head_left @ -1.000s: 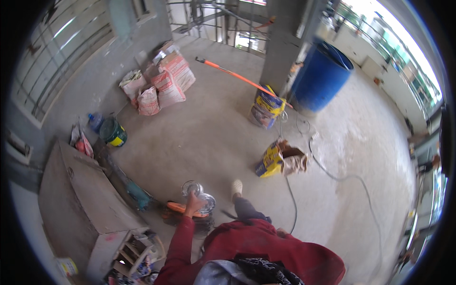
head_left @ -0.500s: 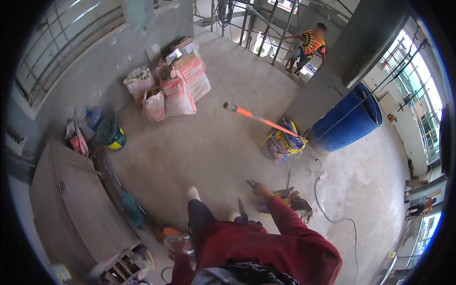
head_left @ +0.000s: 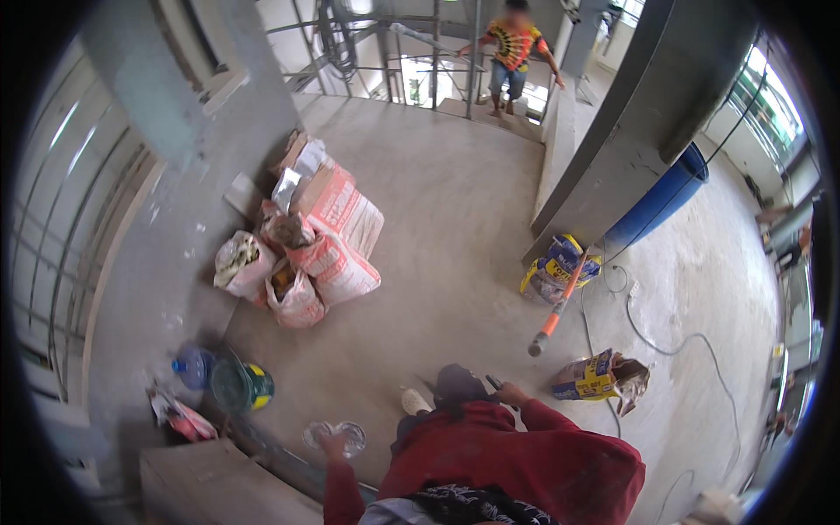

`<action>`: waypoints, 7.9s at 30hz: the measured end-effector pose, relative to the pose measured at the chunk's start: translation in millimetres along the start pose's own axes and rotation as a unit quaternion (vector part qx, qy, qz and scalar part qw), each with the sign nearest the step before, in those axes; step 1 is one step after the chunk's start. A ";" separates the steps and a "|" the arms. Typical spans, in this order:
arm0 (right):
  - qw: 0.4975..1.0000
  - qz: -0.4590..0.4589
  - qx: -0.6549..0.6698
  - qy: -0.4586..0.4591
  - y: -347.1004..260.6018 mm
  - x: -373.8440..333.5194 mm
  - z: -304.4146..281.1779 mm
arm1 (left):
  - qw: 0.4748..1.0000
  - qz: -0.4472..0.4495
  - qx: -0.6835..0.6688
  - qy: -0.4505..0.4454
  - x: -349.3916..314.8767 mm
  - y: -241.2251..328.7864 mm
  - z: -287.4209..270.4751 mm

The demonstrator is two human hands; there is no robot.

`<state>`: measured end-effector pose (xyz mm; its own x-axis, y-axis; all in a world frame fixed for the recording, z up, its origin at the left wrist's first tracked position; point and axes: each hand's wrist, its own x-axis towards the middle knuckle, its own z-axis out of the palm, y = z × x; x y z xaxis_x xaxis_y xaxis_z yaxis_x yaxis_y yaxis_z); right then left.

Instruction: The person opens a cardboard box, places bubble wrap and a small item inside, then closes and tapes the box. They move the sealed box aside and later walk through the room carrying a water bottle and phone.

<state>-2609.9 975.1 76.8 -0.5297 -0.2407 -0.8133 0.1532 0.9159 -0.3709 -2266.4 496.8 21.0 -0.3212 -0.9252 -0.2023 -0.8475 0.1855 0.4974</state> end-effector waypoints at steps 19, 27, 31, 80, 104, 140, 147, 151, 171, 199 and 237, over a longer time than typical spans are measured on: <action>0.915 0.115 0.300 0.242 -177.9 78.3 -58.6 | 0.696 0.476 0.147 -0.517 184.7 498.4 146.9; 0.797 0.283 0.467 0.257 -177.7 95.7 15.7 | 0.557 0.498 0.191 -0.636 212.6 584.1 201.9; 0.787 0.370 0.432 0.241 -174.9 104.2 92.7 | 0.548 0.407 0.141 -0.717 234.7 625.1 224.2; 0.633 0.183 0.712 0.242 -435.1 69.6 52.3 | 0.623 0.509 0.218 -0.553 436.5 642.9 272.3; 0.528 0.355 0.672 0.378 -359.0 79.6 274.5 | 0.207 0.757 0.213 -0.582 163.3 613.2 241.4; -0.092 -0.047 0.902 0.418 -692.3 47.5 422.9 | -0.438 0.774 0.305 -0.342 -122.8 264.7 -32.8; 0.157 0.163 0.841 0.491 -597.0 23.0 427.1 | -0.418 0.784 0.338 -0.311 -153.0 245.5 8.2; 0.186 0.144 0.864 0.446 -549.3 -0.1 454.9 | -0.363 0.787 0.380 -0.323 -169.1 222.7 12.6; 0.275 0.413 0.792 0.355 -248.0 -209.3 578.0 | 0.036 0.770 0.446 -0.455 -366.9 294.1 87.5; 0.563 0.357 0.615 0.422 403.9 -431.7 190.3 | 0.207 0.652 0.539 -0.492 -562.4 441.6 308.1; -0.187 0.509 0.791 0.285 590.4 -596.7 519.7 | -0.428 0.724 0.431 -0.327 -1655.9 -153.4 170.8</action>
<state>-1769.8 1492.6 110.1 0.6303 -0.1314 -0.7651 -0.4620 -0.8555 -0.2337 -1676.7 2056.8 135.6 0.7031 0.1906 -0.6851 0.6036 -0.6693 0.4334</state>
